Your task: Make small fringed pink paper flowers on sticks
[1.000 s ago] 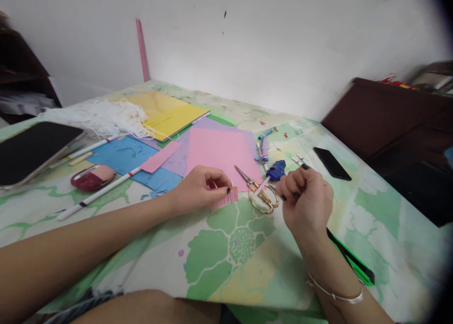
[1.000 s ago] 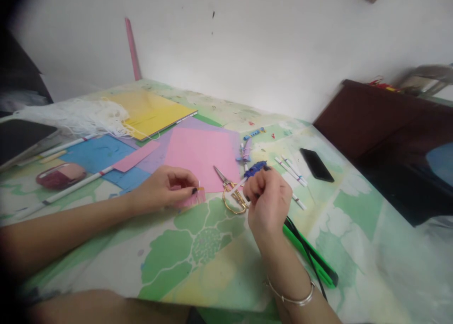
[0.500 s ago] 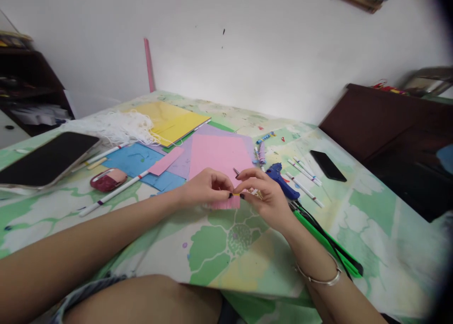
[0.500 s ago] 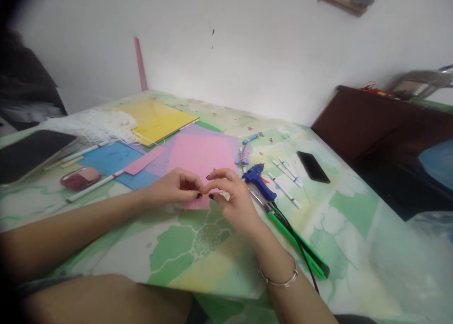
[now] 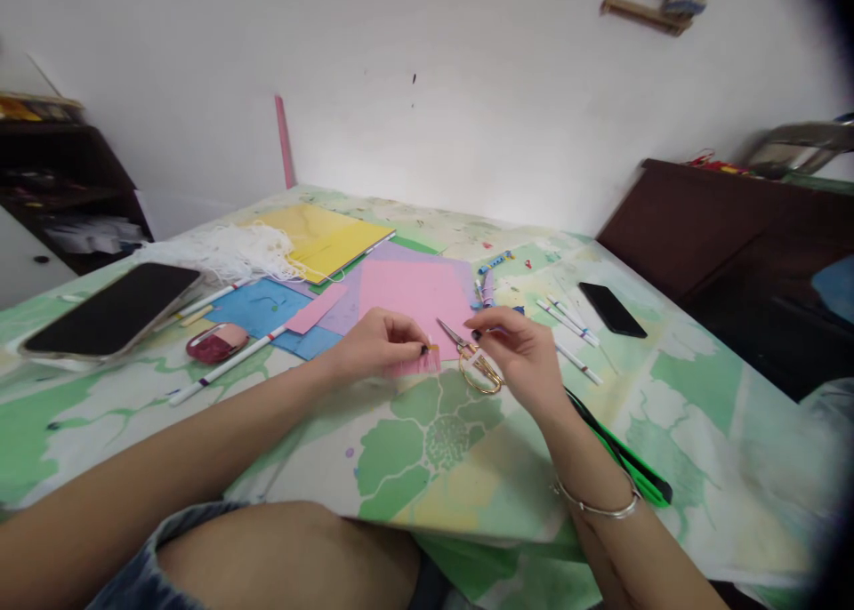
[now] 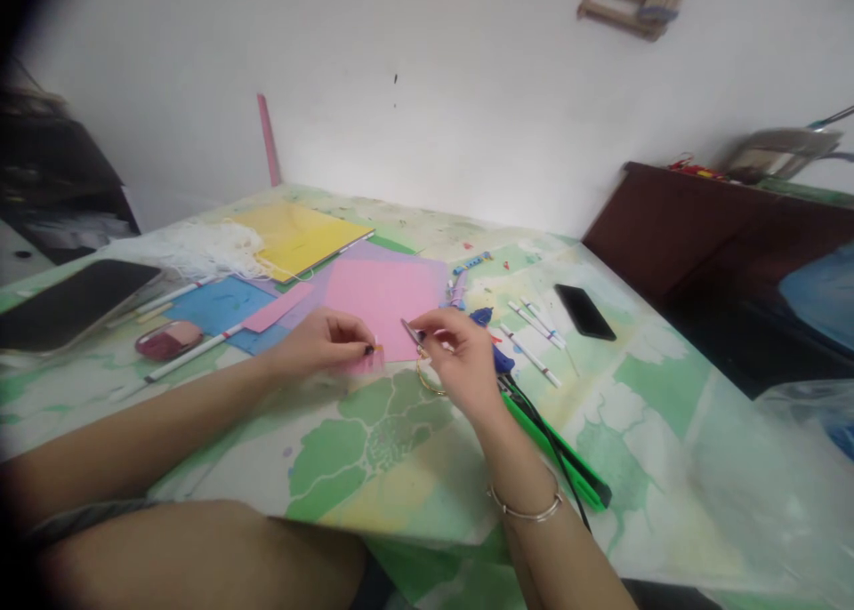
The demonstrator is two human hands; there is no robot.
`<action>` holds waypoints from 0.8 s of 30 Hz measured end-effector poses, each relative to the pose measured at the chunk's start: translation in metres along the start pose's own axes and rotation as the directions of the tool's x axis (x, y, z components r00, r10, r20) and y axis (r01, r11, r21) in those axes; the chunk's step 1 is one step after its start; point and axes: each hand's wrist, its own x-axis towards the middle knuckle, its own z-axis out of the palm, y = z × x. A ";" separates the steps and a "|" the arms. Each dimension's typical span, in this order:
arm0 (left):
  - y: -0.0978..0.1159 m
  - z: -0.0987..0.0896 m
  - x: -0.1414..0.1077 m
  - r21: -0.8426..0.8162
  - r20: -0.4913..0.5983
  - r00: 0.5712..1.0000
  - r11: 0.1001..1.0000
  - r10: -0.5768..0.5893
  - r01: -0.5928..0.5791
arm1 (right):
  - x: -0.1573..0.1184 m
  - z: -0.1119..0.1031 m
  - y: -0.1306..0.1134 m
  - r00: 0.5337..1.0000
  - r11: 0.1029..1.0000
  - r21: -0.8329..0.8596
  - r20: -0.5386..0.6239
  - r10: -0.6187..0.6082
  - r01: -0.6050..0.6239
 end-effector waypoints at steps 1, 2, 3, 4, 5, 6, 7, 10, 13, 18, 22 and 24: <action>0.000 -0.002 0.000 -0.007 -0.036 0.999 1.000 -0.016 0.015 | 0.001 -0.005 0.001 0.996 0.998 -0.037 -0.074 0.052 -0.055; 0.000 -0.003 -0.001 -0.010 -0.070 0.997 0.999 -0.032 0.032 | 0.003 -0.009 0.002 0.988 0.989 -0.106 -0.128 0.087 -0.101; -0.001 -0.005 -0.001 -0.012 -0.107 0.993 0.999 -0.047 0.046 | 0.004 -0.014 0.002 0.983 0.970 -0.205 -0.152 0.101 -0.131; -0.001 -0.006 -0.001 -0.017 -0.141 0.989 0.998 -0.055 0.053 | 0.004 -0.018 0.002 0.985 0.932 -0.329 -0.132 0.113 -0.151; -0.002 -0.007 0.000 -0.028 -0.169 0.984 0.998 -0.053 0.049 | 0.004 -0.021 0.002 0.988 0.876 -0.457 -0.078 0.136 -0.156; -0.003 -0.008 0.000 -0.050 -0.194 0.980 0.998 -0.047 0.038 | 0.004 -0.022 0.001 0.985 0.810 -0.568 -0.009 0.175 -0.149; -0.004 -0.009 0.000 -0.077 -0.207 0.977 0.997 -0.041 0.026 | 0.003 -0.023 0.000 0.973 0.747 -0.651 0.055 0.223 -0.134; -0.006 -0.010 0.002 -0.148 -0.221 0.974 0.989 -0.053 0.020 | 0.001 -0.021 -0.002 0.942 0.631 -0.765 0.106 0.319 -0.128; -0.008 -0.010 0.003 -0.172 -0.231 0.971 0.985 -0.057 0.017 | 0.001 -0.026 -0.001 0.945 0.532 -0.823 -0.021 0.327 -0.202; -0.013 -0.012 0.005 -0.243 -0.245 0.966 0.970 -0.084 0.023 | 0.003 -0.053 0.009 0.882 0.326 -0.860 -0.250 0.400 -0.391; -0.019 -0.011 0.006 -0.301 -0.226 0.966 0.952 -0.125 0.053 | 0.003 -0.060 0.023 0.823 0.276 -0.859 -0.248 0.511 -0.431; -0.019 -0.009 0.006 -0.315 -0.212 0.966 0.946 -0.147 0.074 | 0.003 -0.057 0.030 0.820 0.275 -0.863 -0.237 0.521 -0.424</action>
